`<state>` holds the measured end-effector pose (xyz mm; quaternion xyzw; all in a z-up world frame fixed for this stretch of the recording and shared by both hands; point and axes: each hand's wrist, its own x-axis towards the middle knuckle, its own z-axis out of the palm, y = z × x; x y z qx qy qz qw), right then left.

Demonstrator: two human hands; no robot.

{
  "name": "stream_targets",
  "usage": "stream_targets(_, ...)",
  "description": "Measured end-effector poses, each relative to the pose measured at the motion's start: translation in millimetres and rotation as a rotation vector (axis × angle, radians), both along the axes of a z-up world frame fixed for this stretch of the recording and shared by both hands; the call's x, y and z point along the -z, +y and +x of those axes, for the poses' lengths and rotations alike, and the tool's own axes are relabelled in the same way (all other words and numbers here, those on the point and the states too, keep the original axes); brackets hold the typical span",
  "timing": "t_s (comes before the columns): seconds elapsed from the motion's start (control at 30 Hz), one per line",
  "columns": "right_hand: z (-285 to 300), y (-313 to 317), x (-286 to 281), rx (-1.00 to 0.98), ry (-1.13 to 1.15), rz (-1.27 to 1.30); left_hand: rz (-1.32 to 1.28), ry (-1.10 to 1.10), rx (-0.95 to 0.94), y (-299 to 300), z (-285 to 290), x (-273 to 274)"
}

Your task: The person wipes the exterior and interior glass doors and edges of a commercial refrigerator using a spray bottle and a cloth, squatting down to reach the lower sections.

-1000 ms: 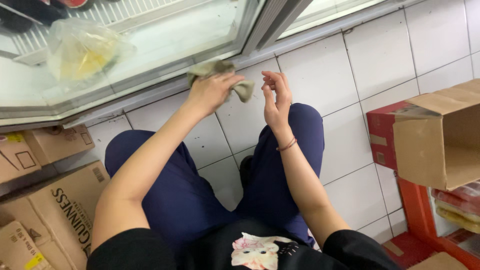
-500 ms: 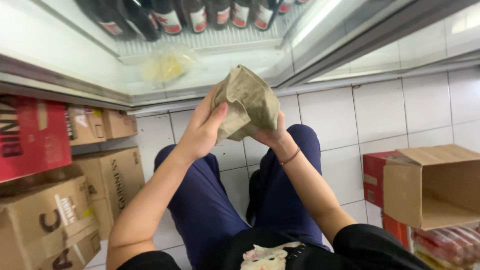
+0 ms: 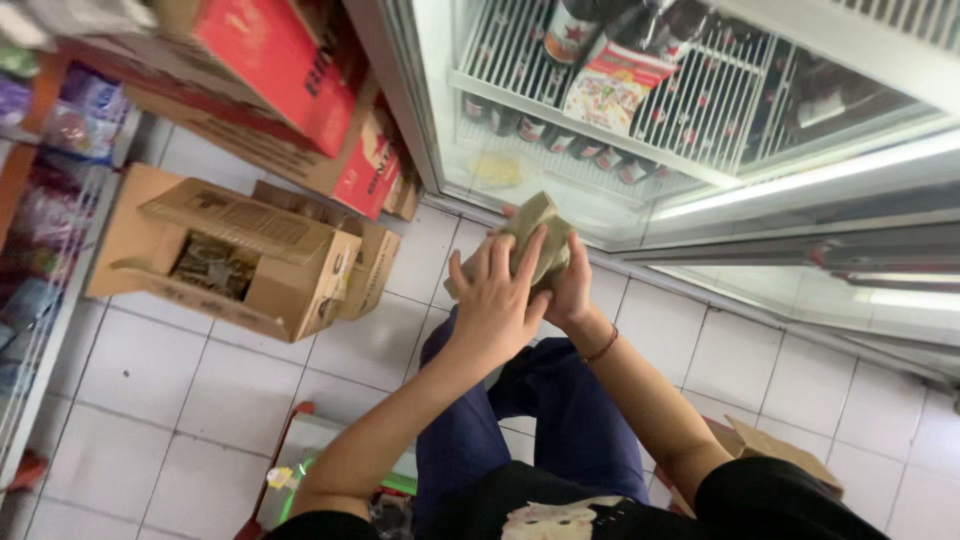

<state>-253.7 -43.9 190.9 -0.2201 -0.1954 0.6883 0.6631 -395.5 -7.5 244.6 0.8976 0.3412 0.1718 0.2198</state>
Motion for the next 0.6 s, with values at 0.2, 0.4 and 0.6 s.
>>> stream_targets(0.2,-28,-7,-115,-0.057,-0.15,-0.181,-0.096,-0.19,-0.155,-42,-53,-118)
stream_targets(0.4,-41,-4,-150,-0.088,-0.223,-0.233,-0.128,-0.333,-0.258,-53,-86,-172)
stream_targets(0.6,-59,42,-166,0.108,-0.225,-0.307,-0.073,-0.475,-0.483,8,-130,-192)
